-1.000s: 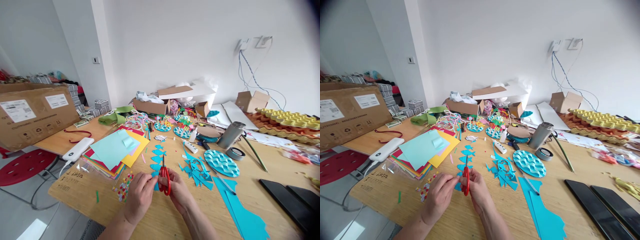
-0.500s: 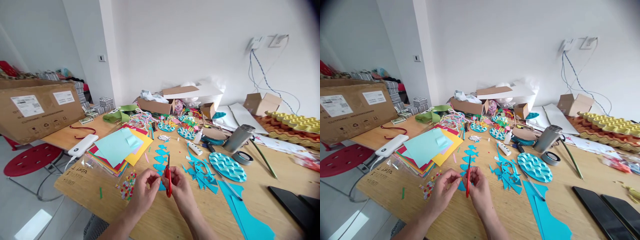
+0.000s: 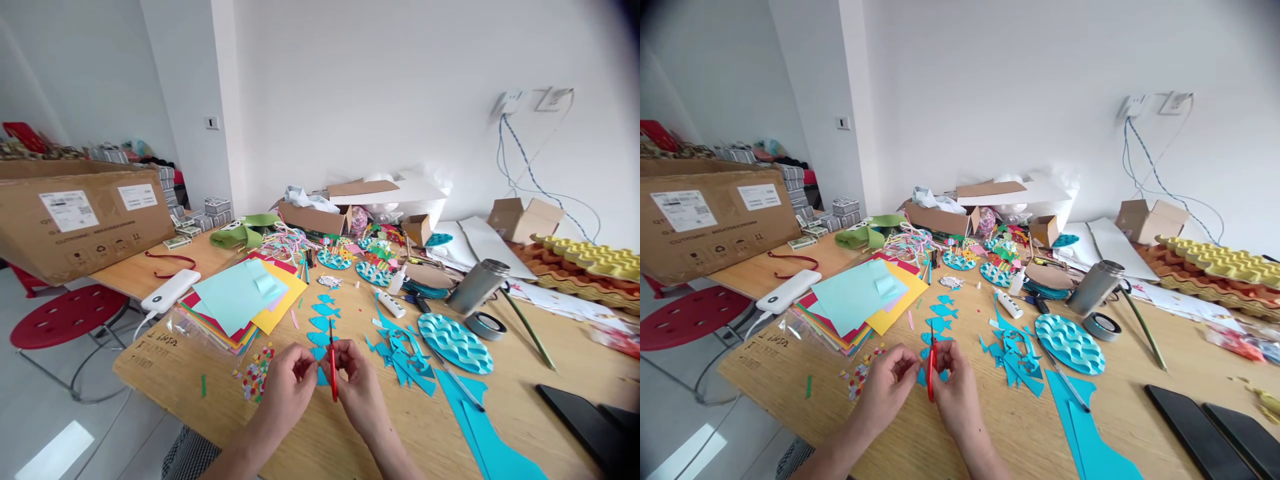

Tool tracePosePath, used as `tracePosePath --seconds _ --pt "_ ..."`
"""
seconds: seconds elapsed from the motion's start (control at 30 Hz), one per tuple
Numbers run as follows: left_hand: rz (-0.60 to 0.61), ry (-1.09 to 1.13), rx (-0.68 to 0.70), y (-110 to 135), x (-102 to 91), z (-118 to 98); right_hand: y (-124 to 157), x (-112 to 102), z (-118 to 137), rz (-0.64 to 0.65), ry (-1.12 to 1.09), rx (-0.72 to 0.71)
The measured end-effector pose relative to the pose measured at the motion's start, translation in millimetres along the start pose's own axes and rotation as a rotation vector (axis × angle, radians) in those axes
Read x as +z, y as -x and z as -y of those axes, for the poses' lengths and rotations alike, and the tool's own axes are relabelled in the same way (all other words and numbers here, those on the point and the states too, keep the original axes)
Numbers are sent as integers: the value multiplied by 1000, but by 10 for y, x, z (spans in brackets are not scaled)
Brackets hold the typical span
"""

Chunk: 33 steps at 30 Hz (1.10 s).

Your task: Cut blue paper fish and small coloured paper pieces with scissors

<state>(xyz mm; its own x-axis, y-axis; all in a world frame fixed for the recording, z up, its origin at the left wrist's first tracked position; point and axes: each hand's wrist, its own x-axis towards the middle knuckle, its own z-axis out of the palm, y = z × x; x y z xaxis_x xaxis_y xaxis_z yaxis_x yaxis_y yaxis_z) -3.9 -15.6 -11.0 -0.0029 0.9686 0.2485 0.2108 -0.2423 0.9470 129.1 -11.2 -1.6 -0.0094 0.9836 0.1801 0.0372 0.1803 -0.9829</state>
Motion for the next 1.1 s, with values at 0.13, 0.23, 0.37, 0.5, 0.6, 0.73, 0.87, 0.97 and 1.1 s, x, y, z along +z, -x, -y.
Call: tracePosePath --seconds 0.13,0.23,0.37,0.5,0.6,0.73,0.87,0.97,1.1 --pt "-30 282 -201 -20 -5 -89 19 -11 54 33 -82 50" --pt "-79 469 -313 -39 -12 -172 47 -5 149 110 -126 105" --pt "-133 604 -320 -41 -39 -246 103 38 270 220 -62 118" --pt "-199 599 -291 -22 -78 -260 201 108 250 288 12 171" --pt "-207 595 -299 8 -84 -262 305 154 157 243 -20 158" --pt "-181 625 -307 61 -44 -267 440 195 35 205 -59 158" --pt "-171 622 -316 103 -2 -255 528 246 -59 165 -83 206" --pt "-174 625 -329 120 1 -247 561 297 -102 116 -115 217" --pt "-179 598 -332 135 -16 -262 571 342 -124 98 -120 208"
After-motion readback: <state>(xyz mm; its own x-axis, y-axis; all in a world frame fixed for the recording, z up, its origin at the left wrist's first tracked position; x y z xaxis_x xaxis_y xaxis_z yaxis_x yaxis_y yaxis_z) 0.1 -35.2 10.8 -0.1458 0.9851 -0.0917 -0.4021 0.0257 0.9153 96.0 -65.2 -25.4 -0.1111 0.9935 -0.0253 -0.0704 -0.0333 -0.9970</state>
